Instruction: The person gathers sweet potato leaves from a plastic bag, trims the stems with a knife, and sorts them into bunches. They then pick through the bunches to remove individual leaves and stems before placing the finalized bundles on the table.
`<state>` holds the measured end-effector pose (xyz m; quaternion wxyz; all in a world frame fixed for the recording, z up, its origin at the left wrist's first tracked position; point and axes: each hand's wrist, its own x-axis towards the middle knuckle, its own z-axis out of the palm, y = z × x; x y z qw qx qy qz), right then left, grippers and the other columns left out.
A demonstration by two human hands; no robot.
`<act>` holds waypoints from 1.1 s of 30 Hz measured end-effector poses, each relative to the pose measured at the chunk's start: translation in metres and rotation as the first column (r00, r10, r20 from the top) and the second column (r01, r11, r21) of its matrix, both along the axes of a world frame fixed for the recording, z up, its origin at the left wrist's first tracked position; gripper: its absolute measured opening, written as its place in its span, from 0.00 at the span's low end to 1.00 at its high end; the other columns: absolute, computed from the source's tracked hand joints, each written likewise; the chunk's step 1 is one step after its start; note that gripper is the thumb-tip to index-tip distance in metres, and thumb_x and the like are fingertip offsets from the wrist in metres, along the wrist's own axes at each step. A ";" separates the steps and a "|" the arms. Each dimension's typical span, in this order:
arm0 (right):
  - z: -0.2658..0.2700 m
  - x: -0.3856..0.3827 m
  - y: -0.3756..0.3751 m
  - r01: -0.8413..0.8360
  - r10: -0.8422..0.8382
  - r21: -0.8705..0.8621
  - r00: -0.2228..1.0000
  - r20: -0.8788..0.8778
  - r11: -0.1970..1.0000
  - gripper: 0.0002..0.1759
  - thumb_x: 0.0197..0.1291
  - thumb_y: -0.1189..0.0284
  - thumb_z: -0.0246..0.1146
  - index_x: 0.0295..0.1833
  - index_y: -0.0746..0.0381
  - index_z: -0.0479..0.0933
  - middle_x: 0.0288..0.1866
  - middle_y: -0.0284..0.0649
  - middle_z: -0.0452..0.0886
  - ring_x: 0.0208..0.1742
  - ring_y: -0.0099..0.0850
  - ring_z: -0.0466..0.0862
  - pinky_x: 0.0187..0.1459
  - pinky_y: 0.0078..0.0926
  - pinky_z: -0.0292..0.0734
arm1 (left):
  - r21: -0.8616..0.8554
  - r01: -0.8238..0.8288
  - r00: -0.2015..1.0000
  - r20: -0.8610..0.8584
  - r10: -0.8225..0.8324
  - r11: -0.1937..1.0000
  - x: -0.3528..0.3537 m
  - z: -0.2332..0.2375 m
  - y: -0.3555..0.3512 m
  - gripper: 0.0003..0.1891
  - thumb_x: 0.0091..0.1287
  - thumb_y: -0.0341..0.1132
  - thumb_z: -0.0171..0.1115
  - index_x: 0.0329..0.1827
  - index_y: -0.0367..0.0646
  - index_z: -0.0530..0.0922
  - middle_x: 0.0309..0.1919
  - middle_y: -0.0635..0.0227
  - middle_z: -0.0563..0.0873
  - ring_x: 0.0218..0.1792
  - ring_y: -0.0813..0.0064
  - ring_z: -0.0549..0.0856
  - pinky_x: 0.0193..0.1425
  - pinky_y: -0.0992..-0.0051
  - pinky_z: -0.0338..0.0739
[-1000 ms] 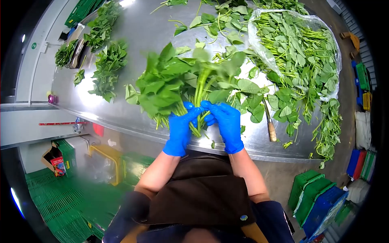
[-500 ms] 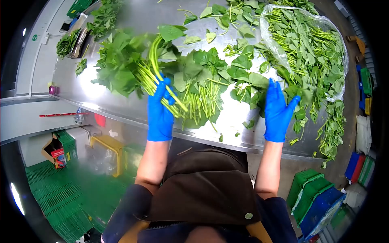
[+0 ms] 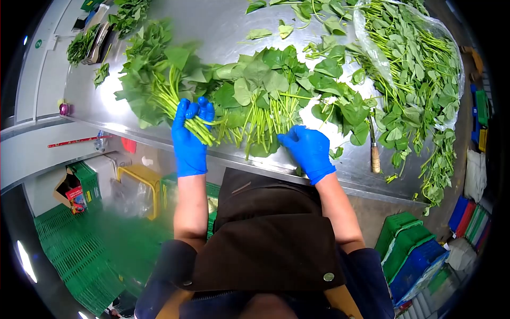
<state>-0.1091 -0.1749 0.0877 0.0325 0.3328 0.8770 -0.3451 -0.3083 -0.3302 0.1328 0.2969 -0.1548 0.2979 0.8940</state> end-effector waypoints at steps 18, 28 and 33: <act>0.044 0.021 0.041 0.206 -0.605 -0.816 0.769 -0.206 0.540 0.08 0.60 0.71 0.62 0.40 0.63 0.83 0.26 0.32 0.80 0.18 0.15 0.69 0.19 0.13 0.62 | 0.253 0.351 0.935 -0.137 -0.326 0.901 0.013 -0.003 0.018 0.11 0.74 0.36 0.46 0.46 0.41 0.75 0.18 0.77 0.64 0.14 0.86 0.62 0.18 0.83 0.58; 0.064 0.018 0.016 0.116 -0.611 -0.676 0.559 -0.561 0.728 0.09 0.59 0.75 0.64 0.45 0.63 0.83 0.25 0.34 0.81 0.19 0.15 0.73 0.21 0.14 0.66 | -0.341 0.275 0.898 -0.242 -0.366 0.899 0.085 0.028 0.074 0.06 0.60 0.25 0.62 0.37 0.39 0.74 0.32 0.61 0.83 0.19 0.81 0.73 0.22 0.80 0.68; 0.050 0.018 0.008 0.071 -0.001 0.088 0.785 -0.620 0.994 0.15 0.52 0.73 0.69 0.47 0.61 0.82 0.26 0.36 0.81 0.21 0.22 0.78 0.25 0.20 0.72 | -0.499 0.160 0.886 -0.308 -0.347 0.852 0.098 0.022 0.089 0.09 0.55 0.21 0.67 0.33 0.41 0.74 0.31 0.61 0.83 0.19 0.77 0.77 0.23 0.79 0.71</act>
